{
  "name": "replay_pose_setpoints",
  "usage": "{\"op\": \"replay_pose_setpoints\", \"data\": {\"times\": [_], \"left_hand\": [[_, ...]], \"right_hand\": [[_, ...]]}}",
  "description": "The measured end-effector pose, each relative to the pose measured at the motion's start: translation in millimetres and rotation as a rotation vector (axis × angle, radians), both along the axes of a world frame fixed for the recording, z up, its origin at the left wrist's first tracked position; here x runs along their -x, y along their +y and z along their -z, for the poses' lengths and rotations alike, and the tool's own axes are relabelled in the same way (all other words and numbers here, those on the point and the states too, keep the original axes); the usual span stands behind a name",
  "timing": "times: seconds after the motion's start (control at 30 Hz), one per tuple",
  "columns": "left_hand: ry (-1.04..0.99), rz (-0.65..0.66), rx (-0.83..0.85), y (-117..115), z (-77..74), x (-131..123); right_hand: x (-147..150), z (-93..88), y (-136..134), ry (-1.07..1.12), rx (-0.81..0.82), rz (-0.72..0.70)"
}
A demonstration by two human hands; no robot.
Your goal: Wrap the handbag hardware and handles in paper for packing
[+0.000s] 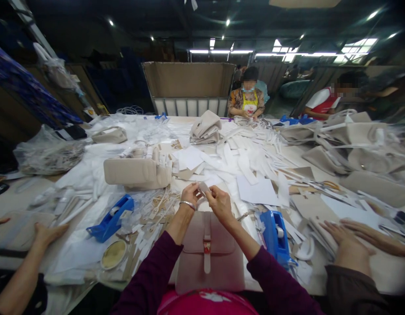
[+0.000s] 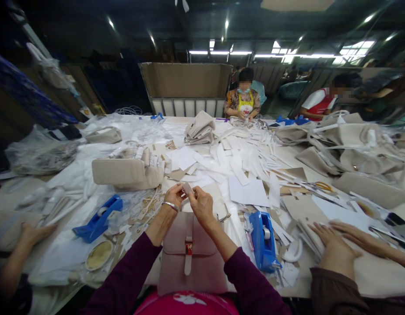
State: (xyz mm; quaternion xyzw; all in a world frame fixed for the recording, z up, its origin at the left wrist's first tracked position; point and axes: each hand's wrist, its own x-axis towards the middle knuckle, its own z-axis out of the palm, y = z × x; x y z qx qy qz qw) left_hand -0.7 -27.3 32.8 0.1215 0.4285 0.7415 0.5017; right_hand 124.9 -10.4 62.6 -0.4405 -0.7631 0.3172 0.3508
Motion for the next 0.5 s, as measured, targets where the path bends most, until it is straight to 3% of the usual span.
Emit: {"op": "replay_pose_setpoints", "data": {"times": [0.2,0.33,0.5], "left_hand": [[0.019,-0.018,-0.022,-3.6,-5.7,-4.7],[0.183,-0.066,0.013,-6.0,-10.9,-8.6],[0.332,-0.077,0.069,-5.8,-8.2,-8.9]], "right_hand": [[7.8,1.6,-2.0,-0.251,-0.116,0.065],[12.9,-3.4,-3.8,-0.421,-0.16,0.099],[17.1,-15.5,1.2,-0.593,-0.16,0.045]]}}
